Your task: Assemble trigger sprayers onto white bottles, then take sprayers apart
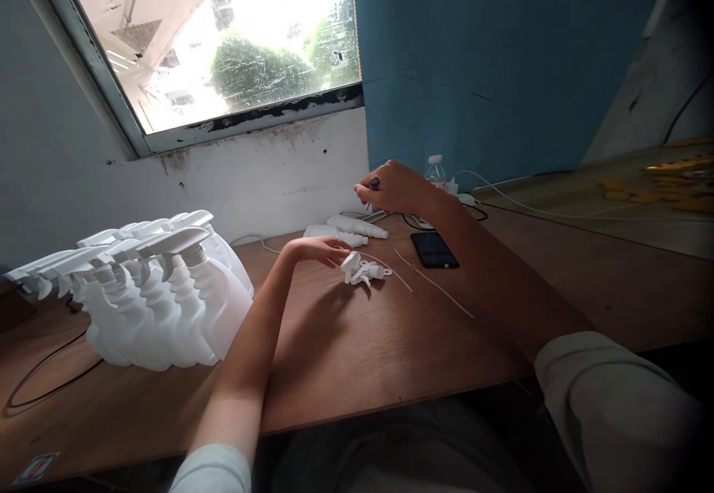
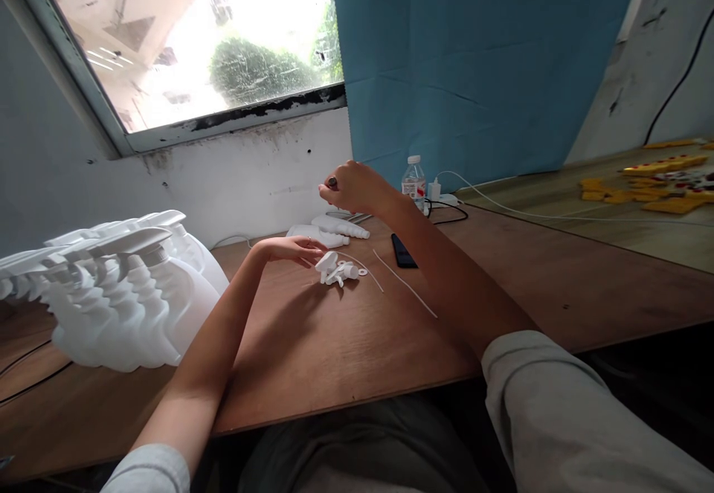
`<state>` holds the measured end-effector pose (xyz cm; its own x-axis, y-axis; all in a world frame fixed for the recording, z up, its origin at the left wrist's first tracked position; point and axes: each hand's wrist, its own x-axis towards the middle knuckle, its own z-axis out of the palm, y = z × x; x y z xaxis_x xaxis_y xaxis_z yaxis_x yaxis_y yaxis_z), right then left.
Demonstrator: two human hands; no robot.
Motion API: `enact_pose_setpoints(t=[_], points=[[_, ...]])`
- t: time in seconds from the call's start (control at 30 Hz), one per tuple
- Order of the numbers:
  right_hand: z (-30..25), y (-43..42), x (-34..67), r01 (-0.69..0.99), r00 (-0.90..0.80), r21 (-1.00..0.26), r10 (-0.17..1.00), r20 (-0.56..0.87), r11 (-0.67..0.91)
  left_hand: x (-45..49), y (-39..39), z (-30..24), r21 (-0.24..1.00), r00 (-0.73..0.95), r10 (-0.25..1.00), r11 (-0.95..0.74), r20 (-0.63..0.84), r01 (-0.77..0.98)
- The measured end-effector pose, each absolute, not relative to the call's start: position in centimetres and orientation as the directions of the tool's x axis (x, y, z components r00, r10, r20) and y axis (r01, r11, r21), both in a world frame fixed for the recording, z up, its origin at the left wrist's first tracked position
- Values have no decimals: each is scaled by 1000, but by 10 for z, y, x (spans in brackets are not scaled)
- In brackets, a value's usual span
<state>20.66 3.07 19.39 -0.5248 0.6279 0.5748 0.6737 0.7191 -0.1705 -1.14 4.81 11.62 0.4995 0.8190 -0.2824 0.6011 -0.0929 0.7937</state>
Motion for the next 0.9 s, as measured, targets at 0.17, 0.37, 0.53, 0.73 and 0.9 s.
enact_pose_setpoints(t=[0.17, 0.37, 0.53, 0.73, 0.9], points=[[193, 32, 207, 655, -547, -180, 624, 558, 734, -5, 23, 146, 632, 443, 893, -299, -79, 715], [194, 31, 208, 642, -570, -166, 611, 549, 748, -11, -71, 200, 356, 296, 884, -425, 363, 832], [196, 31, 211, 646, -567, -182, 626, 535, 741, -49, -148, 228, 56, -152, 836, 145, 528, 988], [198, 27, 214, 638, -562, -213, 636, 530, 740, -83, -165, 229, 239, -475, 773, 411, 419, 880], [196, 30, 214, 622, -540, -206, 604, 586, 756, -69, -163, 231, 347, -326, 843, 179, 429, 921]])
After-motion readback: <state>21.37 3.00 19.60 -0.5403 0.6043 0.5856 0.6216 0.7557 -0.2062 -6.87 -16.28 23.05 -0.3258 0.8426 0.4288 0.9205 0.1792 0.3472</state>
